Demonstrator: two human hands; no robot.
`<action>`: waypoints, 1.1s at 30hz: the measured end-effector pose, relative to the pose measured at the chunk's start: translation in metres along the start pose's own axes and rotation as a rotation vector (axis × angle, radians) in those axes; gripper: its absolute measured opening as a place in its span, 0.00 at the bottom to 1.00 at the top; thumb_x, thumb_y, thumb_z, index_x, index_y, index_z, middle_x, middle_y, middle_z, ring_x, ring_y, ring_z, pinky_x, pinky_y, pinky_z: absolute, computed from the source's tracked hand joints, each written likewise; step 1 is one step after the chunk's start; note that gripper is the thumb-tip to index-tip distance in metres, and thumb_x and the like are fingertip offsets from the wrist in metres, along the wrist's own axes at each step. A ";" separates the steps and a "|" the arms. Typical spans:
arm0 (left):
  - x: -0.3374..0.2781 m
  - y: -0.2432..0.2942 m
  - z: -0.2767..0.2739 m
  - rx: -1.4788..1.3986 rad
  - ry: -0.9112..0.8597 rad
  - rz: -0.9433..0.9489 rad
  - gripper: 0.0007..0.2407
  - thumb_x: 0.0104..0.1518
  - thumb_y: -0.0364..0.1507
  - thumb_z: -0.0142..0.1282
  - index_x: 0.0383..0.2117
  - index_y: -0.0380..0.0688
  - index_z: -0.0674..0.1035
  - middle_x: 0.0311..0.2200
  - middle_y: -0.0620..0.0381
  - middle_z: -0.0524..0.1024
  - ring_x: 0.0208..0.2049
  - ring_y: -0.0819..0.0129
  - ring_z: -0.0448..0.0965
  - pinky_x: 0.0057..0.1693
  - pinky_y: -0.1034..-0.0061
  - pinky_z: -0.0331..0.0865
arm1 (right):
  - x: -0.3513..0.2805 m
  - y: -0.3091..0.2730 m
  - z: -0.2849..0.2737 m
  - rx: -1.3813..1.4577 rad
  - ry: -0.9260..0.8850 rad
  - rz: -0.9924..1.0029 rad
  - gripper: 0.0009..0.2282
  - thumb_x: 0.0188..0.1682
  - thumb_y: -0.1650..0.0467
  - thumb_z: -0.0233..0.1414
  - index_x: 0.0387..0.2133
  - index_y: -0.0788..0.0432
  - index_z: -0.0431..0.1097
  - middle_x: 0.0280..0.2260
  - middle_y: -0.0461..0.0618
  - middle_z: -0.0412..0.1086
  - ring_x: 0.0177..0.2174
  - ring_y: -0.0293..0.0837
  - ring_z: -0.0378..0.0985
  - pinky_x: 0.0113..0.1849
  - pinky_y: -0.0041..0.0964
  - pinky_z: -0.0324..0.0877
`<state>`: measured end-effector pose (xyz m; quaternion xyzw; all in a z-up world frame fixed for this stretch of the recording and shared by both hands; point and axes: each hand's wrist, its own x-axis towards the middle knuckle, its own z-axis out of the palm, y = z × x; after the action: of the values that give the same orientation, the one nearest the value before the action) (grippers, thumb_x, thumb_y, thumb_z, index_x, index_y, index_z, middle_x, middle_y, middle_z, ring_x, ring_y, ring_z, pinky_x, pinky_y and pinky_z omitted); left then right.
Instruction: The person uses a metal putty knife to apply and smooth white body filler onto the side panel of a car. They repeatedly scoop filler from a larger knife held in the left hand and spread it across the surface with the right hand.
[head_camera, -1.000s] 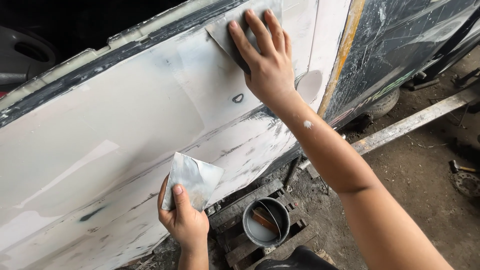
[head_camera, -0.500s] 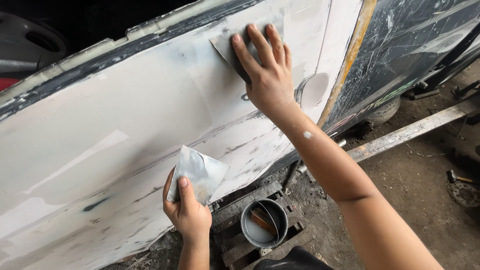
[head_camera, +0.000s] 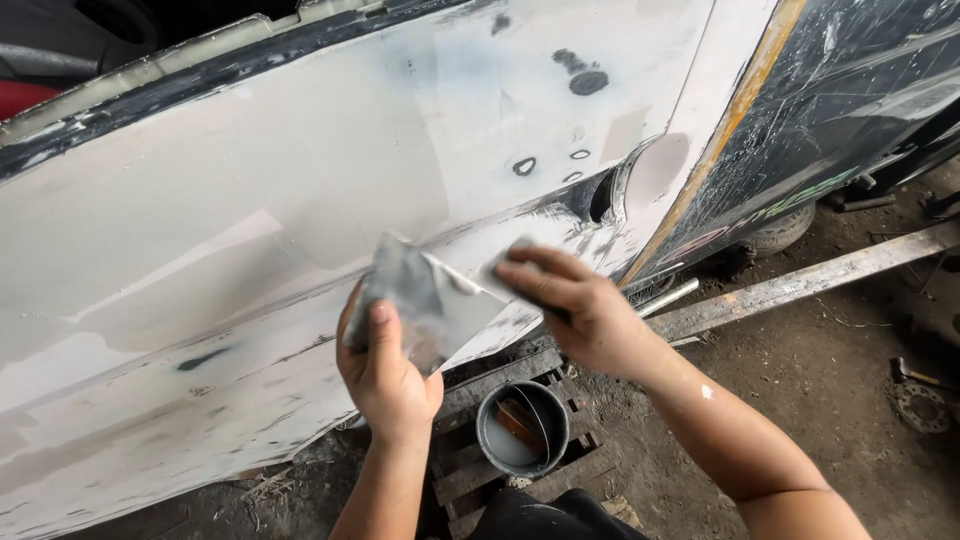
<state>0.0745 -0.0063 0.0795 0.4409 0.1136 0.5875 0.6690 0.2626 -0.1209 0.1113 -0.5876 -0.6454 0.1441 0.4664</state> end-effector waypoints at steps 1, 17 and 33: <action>-0.007 -0.013 -0.009 -0.001 0.002 0.000 0.14 0.68 0.29 0.53 0.56 0.34 0.76 0.45 0.47 0.81 0.43 0.61 0.83 0.50 0.64 0.81 | -0.001 0.000 0.003 -0.001 -0.002 0.000 0.28 0.45 0.85 0.49 0.59 0.52 0.68 0.61 0.61 0.65 0.60 0.57 0.70 0.59 0.47 0.69; 0.002 0.029 -0.027 0.395 0.055 0.512 0.13 0.72 0.31 0.51 0.56 0.35 0.77 0.40 0.53 0.82 0.35 0.71 0.84 0.39 0.79 0.81 | 0.038 0.038 0.022 -0.703 0.175 -0.157 0.30 0.49 0.79 0.55 0.63 0.38 0.67 0.64 0.48 0.63 0.64 0.57 0.60 0.60 0.59 0.61; -0.008 0.037 -0.056 0.587 0.095 0.355 0.16 0.72 0.32 0.50 0.55 0.27 0.75 0.42 0.50 0.81 0.41 0.70 0.83 0.47 0.77 0.79 | 0.141 0.076 -0.001 -1.068 0.587 -0.174 0.33 0.53 0.79 0.56 0.69 0.34 0.60 0.71 0.52 0.50 0.69 0.61 0.46 0.62 0.69 0.51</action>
<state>0.0093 0.0087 0.0706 0.5994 0.2302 0.6570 0.3950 0.3286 0.0249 0.1169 -0.7003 -0.5187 -0.4054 0.2760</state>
